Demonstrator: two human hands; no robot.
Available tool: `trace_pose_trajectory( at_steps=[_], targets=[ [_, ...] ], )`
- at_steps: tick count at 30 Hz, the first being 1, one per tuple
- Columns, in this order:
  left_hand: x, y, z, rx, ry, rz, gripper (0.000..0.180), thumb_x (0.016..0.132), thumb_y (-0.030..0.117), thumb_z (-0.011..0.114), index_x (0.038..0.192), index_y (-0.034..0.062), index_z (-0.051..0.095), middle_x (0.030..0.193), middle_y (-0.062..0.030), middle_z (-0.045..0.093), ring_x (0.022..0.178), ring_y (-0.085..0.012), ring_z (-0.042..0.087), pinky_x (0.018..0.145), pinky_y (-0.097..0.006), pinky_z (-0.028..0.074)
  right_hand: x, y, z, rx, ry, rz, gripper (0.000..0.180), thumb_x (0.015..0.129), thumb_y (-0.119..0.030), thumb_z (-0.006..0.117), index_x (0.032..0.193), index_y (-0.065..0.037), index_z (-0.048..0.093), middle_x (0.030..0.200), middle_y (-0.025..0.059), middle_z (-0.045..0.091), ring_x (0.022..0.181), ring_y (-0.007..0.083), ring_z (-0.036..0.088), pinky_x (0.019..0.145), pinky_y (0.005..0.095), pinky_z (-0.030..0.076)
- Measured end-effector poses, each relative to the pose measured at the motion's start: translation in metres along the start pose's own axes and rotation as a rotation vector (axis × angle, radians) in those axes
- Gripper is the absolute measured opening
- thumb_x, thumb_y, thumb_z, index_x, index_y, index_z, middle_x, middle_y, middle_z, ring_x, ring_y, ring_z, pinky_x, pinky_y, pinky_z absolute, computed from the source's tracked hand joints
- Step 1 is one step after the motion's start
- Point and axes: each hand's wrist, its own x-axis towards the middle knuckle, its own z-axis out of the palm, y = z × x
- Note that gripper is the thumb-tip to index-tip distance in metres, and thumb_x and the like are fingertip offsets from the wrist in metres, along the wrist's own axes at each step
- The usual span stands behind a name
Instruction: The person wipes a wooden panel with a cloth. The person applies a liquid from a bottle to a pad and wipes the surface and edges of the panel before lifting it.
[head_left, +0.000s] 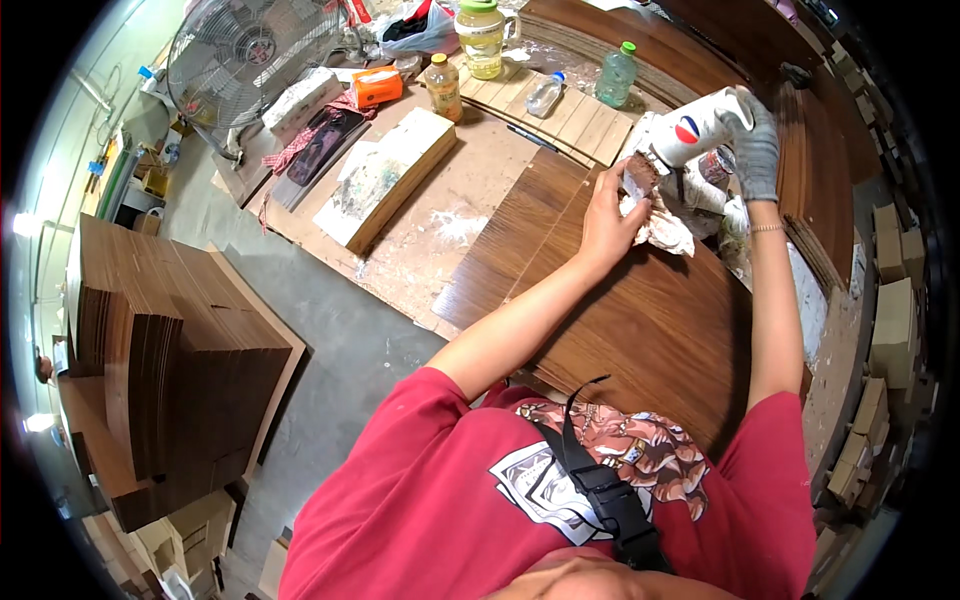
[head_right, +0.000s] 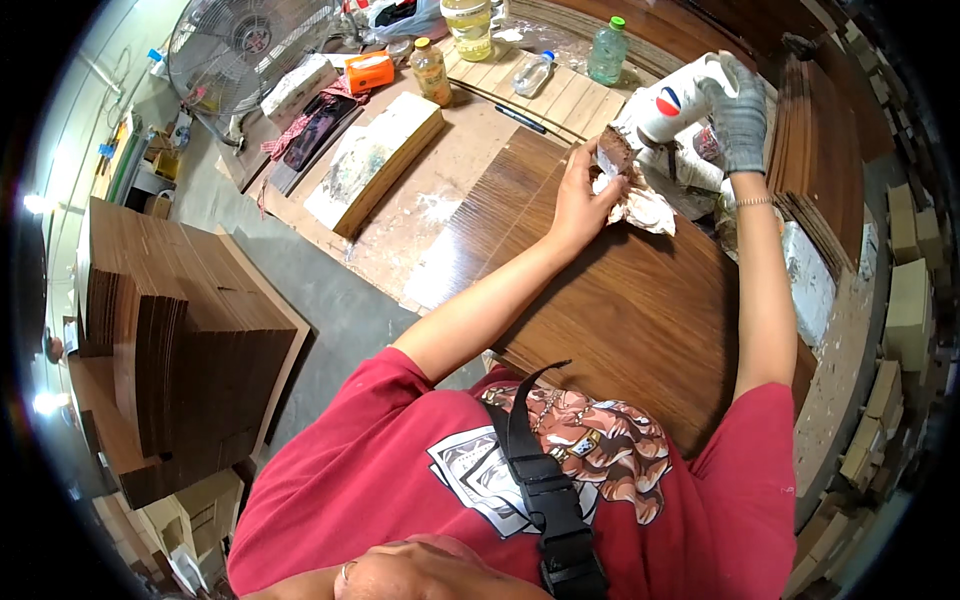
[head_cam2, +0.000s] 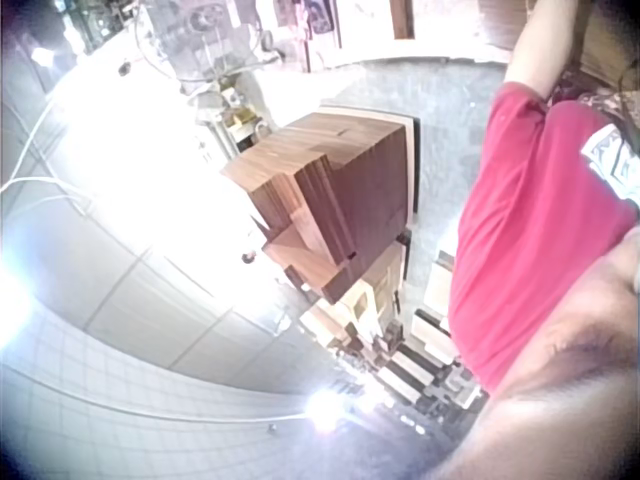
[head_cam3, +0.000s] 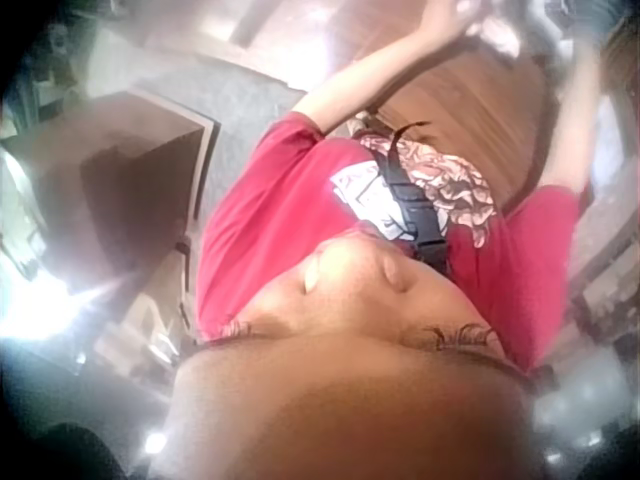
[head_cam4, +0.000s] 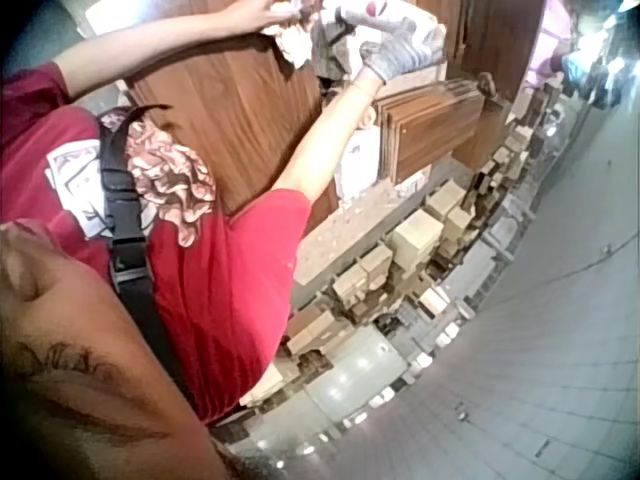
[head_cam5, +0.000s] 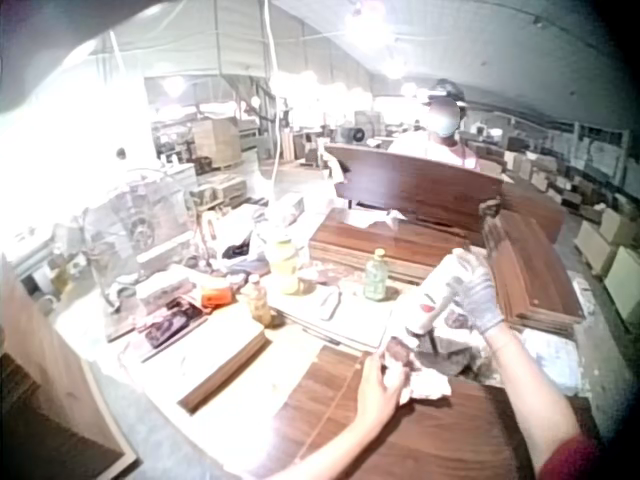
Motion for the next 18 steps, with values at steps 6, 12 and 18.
trace_pose_trajectory(
  at_steps=[6,12,18],
  targets=[
    [0.001,0.004,0.005,0.001,0.061,0.067,0.066,0.087,0.012,0.073,0.148,0.0064,0.045,0.128,-0.0210,0.057,0.119,-0.0378,0.060,0.101,-0.042,0.049,-0.065,-0.012,-0.006,0.073,-0.069,0.083,0.052,0.092,-0.006,0.073,0.141,-0.002,0.056,0.141,0.0136,0.060,0.132,0.0223,0.057,0.110,0.0344,0.048],
    [0.001,0.007,0.007,-0.037,0.054,0.035,0.067,0.088,0.012,0.072,0.149,0.0079,0.044,0.128,-0.0206,0.058,0.117,-0.0366,0.060,0.100,-0.042,0.049,-0.079,0.017,0.005,0.100,-0.077,0.150,0.054,0.093,-0.008,0.074,0.142,0.000,0.055,0.142,0.0124,0.059,0.130,0.0218,0.056,0.108,0.0335,0.048],
    [0.001,0.008,0.002,0.012,0.045,0.043,0.065,0.089,0.011,0.070,0.148,0.0082,0.044,0.132,-0.0204,0.057,0.119,-0.0376,0.060,0.101,-0.042,0.049,-0.092,0.020,0.042,-0.112,-0.148,0.081,0.055,0.090,-0.012,0.074,0.141,-0.001,0.057,0.135,0.0180,0.062,0.126,0.0297,0.058,0.112,0.0393,0.043]
  ],
)
